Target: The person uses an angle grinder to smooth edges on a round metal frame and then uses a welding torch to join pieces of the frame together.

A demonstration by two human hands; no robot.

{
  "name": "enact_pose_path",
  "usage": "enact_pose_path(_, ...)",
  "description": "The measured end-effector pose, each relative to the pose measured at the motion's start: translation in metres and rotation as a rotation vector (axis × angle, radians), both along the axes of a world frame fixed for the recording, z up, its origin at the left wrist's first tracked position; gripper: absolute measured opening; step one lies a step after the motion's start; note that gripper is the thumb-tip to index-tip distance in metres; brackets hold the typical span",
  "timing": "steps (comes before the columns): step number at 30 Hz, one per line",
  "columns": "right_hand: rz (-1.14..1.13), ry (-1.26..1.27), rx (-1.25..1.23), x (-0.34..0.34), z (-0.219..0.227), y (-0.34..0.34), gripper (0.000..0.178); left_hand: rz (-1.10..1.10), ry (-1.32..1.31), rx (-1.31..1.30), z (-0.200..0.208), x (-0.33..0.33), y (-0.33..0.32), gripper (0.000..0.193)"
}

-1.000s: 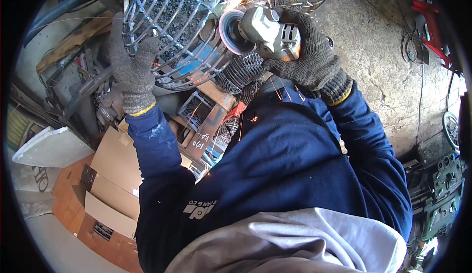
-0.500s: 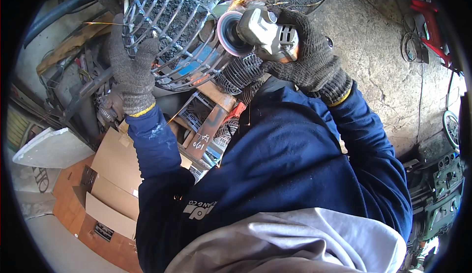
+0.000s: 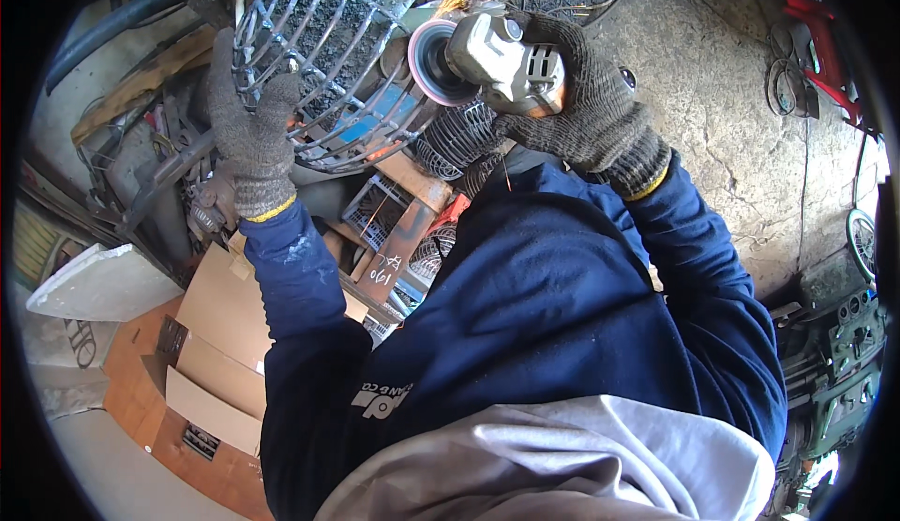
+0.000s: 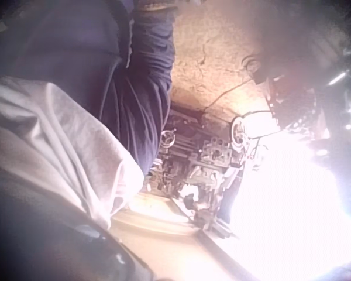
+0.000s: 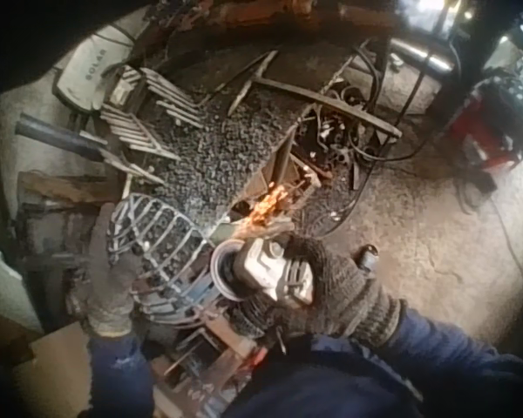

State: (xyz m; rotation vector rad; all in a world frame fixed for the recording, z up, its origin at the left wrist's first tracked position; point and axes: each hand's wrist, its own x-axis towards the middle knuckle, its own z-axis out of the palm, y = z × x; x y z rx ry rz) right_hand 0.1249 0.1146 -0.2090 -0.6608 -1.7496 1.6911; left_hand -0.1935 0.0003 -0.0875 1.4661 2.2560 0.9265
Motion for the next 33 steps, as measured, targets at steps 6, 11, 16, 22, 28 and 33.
enact_pose_path(6,0.035,-0.028,-0.078,0.003,-0.006,-0.003,0.088,0.023,-0.007,0.004,0.0,0.002,-0.003,0.09)
enact_pose_path(11,0.025,-0.057,-0.032,0.001,-0.001,-0.001,0.091,0.045,-0.072,-0.022,0.002,0.007,0.001,0.09)
enact_pose_path(16,0.025,-0.04,0.0,0.001,0.006,0.001,0.094,-0.025,0.045,0.004,0.002,0.003,0.0,0.09)
enact_pose_path(22,0.038,-0.061,-0.042,0.005,0.002,0.002,0.094,-0.019,0.04,-0.014,-0.001,-0.003,-0.003,0.091)
enact_pose_path(28,-0.003,-0.044,-0.518,0.013,0.008,0.003,0.096,-0.001,0.029,-0.062,0.005,0.006,0.001,0.089)
enact_pose_path(33,0.054,-0.015,-0.245,0.016,-0.014,0.003,0.097,0.021,0.02,-0.082,0.006,0.003,0.0,0.088)
